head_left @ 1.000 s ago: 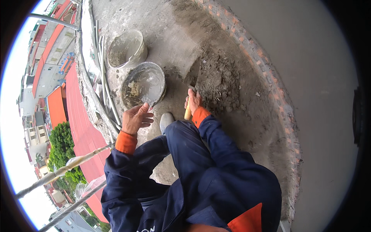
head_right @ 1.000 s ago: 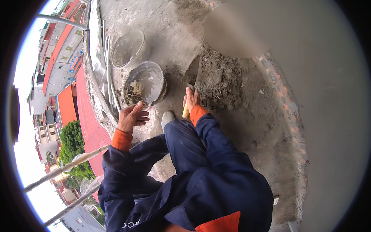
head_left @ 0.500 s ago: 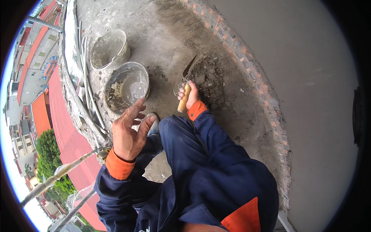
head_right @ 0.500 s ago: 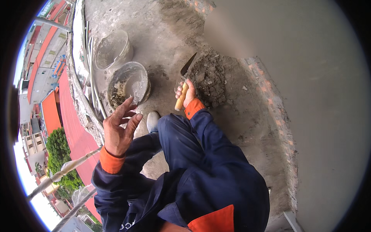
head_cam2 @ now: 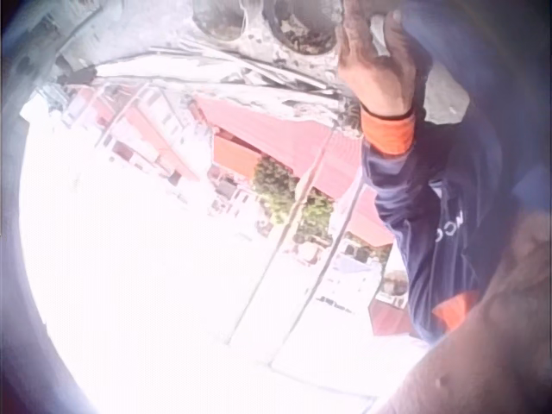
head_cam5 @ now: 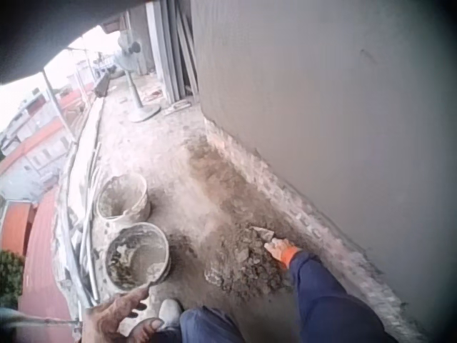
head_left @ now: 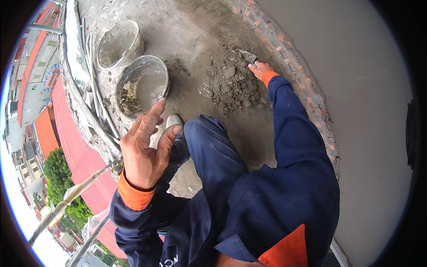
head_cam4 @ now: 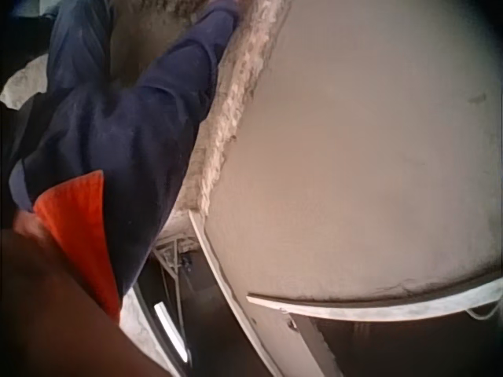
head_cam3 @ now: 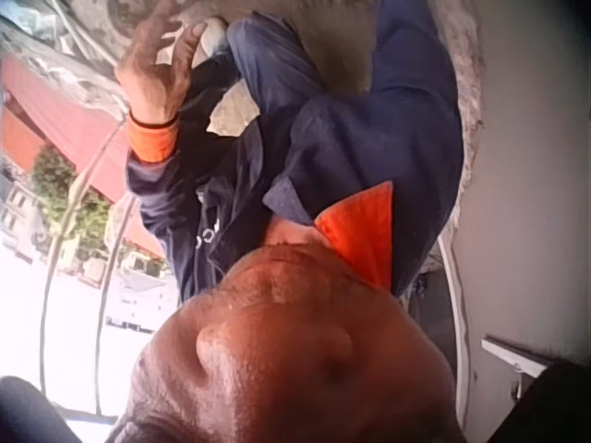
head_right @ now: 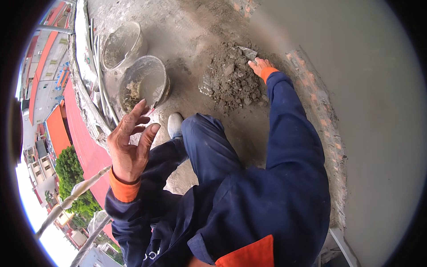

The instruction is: The person applies wet plaster to the top and sides of a low wall or ledge at a construction site using a trowel and a long straight-edge guide. The person scoops plaster from a bucket, spreads it onto the surface, and uses the guide to level the edges.

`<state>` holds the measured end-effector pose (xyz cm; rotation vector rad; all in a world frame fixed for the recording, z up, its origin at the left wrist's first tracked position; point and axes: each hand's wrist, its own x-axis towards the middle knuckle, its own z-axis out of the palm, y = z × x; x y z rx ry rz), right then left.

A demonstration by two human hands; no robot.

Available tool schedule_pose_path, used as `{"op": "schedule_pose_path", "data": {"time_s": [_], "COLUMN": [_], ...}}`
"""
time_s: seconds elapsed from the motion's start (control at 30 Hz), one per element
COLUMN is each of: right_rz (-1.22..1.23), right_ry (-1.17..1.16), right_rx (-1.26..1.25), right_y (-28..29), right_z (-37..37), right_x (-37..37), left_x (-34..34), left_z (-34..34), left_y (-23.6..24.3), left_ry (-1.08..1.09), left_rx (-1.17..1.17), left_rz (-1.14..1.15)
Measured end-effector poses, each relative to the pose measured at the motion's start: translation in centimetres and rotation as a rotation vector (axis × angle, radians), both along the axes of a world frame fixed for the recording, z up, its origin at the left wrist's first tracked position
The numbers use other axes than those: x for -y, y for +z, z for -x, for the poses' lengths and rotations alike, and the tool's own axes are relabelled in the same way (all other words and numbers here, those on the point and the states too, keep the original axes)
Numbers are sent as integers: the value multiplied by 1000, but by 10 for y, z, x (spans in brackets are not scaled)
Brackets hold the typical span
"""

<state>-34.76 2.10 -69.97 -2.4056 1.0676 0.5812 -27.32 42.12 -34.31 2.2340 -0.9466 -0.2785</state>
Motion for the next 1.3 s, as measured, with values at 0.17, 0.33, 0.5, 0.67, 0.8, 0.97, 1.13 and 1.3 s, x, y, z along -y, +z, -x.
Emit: {"op": "schedule_pose_path", "data": {"time_s": [0.17,0.33,0.5,0.67,0.8,0.97,1.13,1.3], "right_rz": [74,16,-23,-50,-167,-191,-216,-28], "right_ry": [237,274,257,196,-2,-93,-131,-168], "right_rx": [-37,18,-112,-136,69,57,29,204], "right_y": [56,59,39,52,125,5,32,62], "right_z": [53,80,91,84,78,61,103,111], "right_x": [-36,-88,-130,-135,-162,-111,-106,-78], "left_x": [12,19,37,35,38,58,39,34], "left_z": [-6,-8,-6,-13,-22,-31,-51,-56], "left_y": [2,4,-1,-6,-10,-14,-15,-1], "left_ry": [-26,-36,-86,-50,-11,-79,-47,5], "left_rx": [-11,2,12,2,1,156,267,189], "left_rz": [7,19,13,59,60,181,138,185]}}
